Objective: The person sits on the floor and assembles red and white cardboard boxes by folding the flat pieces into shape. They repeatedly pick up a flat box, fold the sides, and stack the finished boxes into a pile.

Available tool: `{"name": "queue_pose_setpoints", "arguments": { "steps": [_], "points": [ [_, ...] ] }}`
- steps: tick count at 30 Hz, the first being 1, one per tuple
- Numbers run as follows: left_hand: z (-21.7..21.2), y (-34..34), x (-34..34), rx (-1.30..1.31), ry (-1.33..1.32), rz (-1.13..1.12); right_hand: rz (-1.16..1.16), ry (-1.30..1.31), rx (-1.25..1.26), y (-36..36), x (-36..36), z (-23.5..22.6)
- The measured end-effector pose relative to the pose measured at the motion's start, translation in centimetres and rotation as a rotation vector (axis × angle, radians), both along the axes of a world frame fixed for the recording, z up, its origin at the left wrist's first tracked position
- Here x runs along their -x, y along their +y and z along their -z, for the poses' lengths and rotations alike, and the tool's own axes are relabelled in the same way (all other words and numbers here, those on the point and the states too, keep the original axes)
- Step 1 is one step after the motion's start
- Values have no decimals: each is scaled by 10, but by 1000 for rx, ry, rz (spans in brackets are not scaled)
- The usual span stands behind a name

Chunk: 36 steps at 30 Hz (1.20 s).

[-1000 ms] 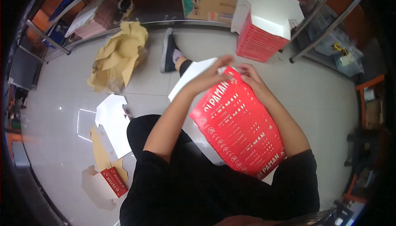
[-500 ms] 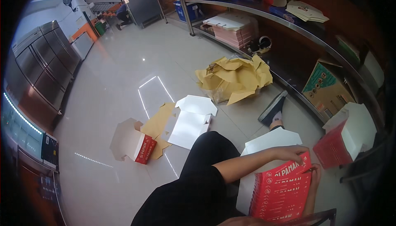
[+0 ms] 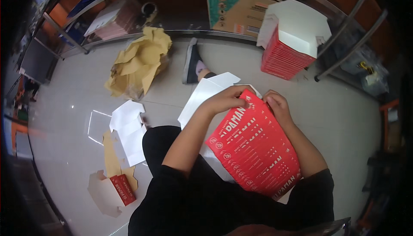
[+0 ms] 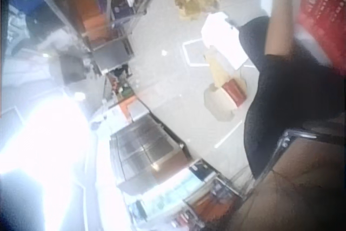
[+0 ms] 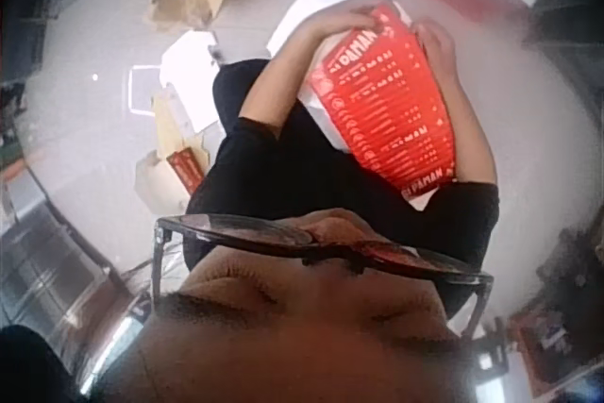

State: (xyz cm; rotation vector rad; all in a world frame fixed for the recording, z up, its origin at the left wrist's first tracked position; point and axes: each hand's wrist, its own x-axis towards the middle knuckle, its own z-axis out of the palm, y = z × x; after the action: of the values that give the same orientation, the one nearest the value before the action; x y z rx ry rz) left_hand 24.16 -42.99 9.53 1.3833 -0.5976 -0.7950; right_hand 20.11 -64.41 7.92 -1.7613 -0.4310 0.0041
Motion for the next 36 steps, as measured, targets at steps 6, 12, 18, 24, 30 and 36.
{"name": "queue_pose_setpoints", "arguments": {
  "steps": [6, 12, 18, 24, 30, 36],
  "points": [
    [-6, -1, 0, -89, -10, 7, 136, -81, 119, 3, 4, -7],
    [-12, -2, -1, -128, 27, 12, 118, -116, 182, 4, 4, -12],
    [-24, -11, 0, -259, -79, 59, -6, -98, -64, -1, 1, 4],
    [-27, -15, 4, -128, -97, 12, -47, -44, -113, -4, 1, 1],
    [32, -14, -8, -376, -660, -77, -109, 144, -249, 0, -3, 13],
    [59, -13, -18, -246, -498, -105, -90, 415, -298, 8, -10, 41]
  ]
}}
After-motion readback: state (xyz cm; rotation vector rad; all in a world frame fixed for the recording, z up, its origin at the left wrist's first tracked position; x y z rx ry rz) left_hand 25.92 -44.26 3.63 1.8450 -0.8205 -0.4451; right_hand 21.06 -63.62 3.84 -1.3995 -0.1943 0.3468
